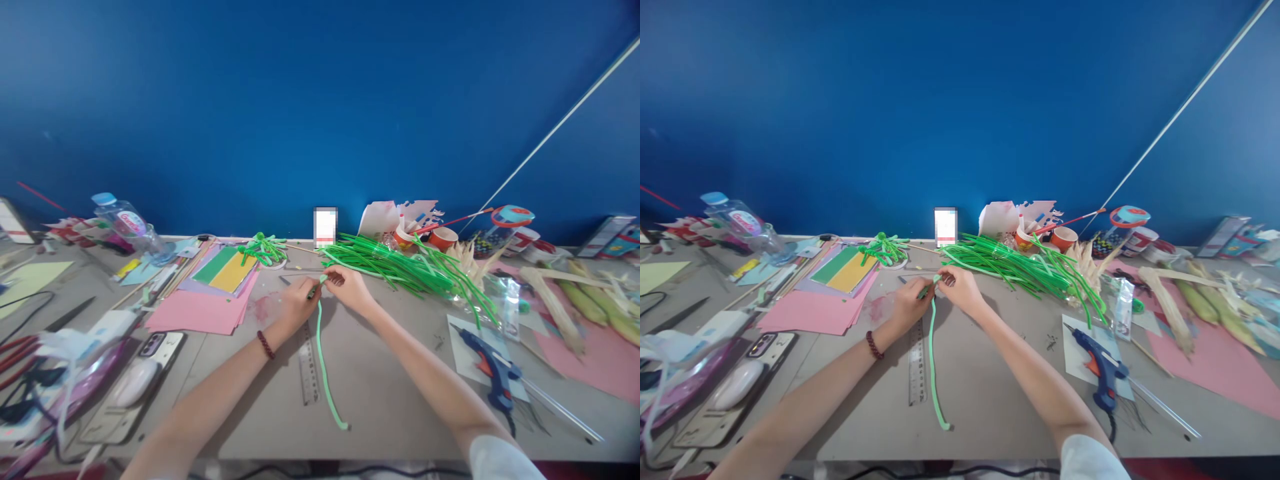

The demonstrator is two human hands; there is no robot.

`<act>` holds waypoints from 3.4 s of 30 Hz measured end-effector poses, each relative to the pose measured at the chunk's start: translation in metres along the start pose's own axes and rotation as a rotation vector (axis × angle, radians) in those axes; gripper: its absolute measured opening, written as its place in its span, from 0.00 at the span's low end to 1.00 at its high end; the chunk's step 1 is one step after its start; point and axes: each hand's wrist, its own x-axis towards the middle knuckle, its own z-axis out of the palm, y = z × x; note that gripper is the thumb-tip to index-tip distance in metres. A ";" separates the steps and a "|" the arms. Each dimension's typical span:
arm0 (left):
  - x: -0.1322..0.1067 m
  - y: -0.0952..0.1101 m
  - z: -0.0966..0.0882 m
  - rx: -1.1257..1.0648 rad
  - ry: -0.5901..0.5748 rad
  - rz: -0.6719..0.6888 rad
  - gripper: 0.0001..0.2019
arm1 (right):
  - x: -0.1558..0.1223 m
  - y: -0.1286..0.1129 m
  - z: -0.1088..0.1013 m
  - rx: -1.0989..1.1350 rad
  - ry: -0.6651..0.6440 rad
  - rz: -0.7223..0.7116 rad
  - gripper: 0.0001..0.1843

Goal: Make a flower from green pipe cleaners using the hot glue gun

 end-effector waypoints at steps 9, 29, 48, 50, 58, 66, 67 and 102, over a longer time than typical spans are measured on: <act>0.002 0.006 -0.006 0.193 -0.005 0.140 0.06 | -0.009 -0.001 0.008 -0.247 0.099 -0.017 0.09; 0.001 0.009 -0.005 0.066 0.028 0.069 0.05 | 0.000 -0.004 -0.004 0.025 -0.053 0.070 0.05; -0.002 0.010 -0.005 -0.037 0.018 0.166 0.08 | 0.007 -0.003 -0.039 0.512 -0.563 0.368 0.14; -0.002 0.011 -0.006 -0.047 0.021 0.171 0.08 | 0.007 -0.003 -0.040 0.513 -0.572 0.369 0.14; -0.002 0.008 -0.004 -0.076 0.060 0.139 0.06 | 0.008 -0.005 -0.039 0.320 -0.468 0.244 0.16; 0.001 0.006 -0.002 0.084 0.024 0.190 0.07 | 0.006 -0.010 -0.035 -0.074 -0.252 -0.085 0.06; 0.000 0.006 -0.001 0.097 0.021 0.198 0.07 | 0.006 -0.009 -0.034 -0.106 -0.243 -0.105 0.05; -0.002 0.001 0.001 0.122 0.043 0.202 0.08 | 0.004 -0.004 -0.027 -0.179 -0.232 -0.104 0.05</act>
